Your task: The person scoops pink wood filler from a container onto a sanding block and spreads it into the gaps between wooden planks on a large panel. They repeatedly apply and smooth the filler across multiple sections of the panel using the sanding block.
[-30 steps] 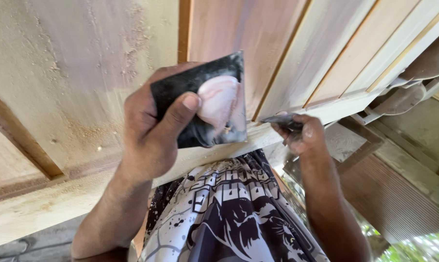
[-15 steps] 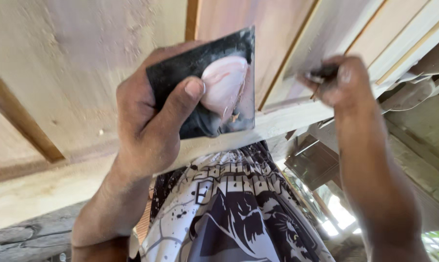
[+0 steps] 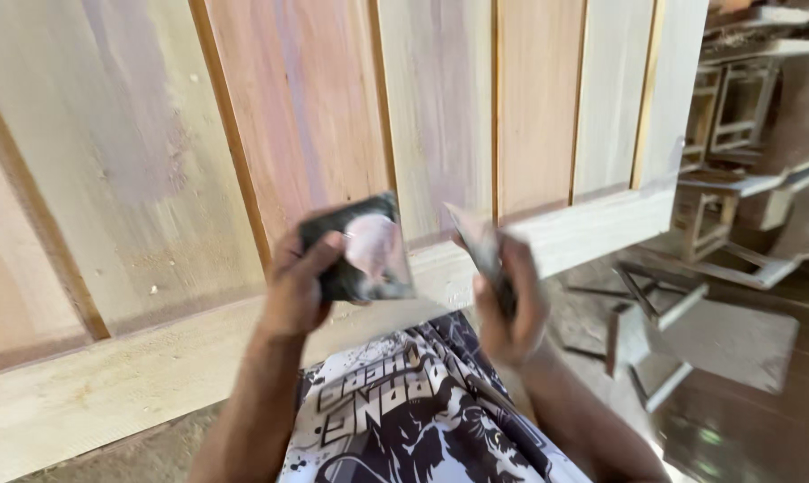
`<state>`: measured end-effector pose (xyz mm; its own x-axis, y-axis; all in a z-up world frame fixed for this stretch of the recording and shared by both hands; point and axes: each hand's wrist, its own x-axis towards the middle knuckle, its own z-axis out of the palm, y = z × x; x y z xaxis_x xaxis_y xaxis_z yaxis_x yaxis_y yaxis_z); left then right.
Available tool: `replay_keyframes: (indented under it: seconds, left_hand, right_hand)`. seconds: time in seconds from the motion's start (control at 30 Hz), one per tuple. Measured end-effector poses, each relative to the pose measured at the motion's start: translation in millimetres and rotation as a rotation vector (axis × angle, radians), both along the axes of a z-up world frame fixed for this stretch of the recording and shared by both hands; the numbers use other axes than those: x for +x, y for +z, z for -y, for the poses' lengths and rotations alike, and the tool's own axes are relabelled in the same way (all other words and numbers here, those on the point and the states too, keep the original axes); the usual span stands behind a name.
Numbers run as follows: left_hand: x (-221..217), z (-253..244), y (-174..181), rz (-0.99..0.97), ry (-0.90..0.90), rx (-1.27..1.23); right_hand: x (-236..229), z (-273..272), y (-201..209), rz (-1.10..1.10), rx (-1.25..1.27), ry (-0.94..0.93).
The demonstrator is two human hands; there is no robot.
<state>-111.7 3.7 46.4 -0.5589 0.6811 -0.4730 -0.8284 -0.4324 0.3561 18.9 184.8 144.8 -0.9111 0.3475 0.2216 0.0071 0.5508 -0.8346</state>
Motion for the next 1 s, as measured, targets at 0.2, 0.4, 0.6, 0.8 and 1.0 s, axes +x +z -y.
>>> replay_keyframes:
  seconds: [0.2, 0.4, 0.6, 0.8, 1.0]
  left_hand:
    - [70.3, -72.8, 22.7, -0.045, -0.062, 0.126]
    - [98.0, -149.1, 35.9, -0.345, -0.061, 0.02]
    - [102.0, -242.6, 10.5, -0.296, -0.107, 0.027]
    - [110.5, -317.1, 24.6, -0.434, -0.177, -0.072]
    - [112.8, -365.0, 53.7, -0.664, -0.268, -0.422]
  right_hand:
    - [58.9, -24.6, 1.8, -0.367, 0.232, 0.208]
    - [100.1, -115.3, -48.8, -0.279, 0.27, 0.018]
    - [132.4, -274.1, -85.6, 0.029, 0.241, 0.093]
    - [102.7, -390.4, -6.8, -0.096, 0.351, 0.466]
    - [70.4, -428.1, 28.1, 0.044, 0.612, 0.726]
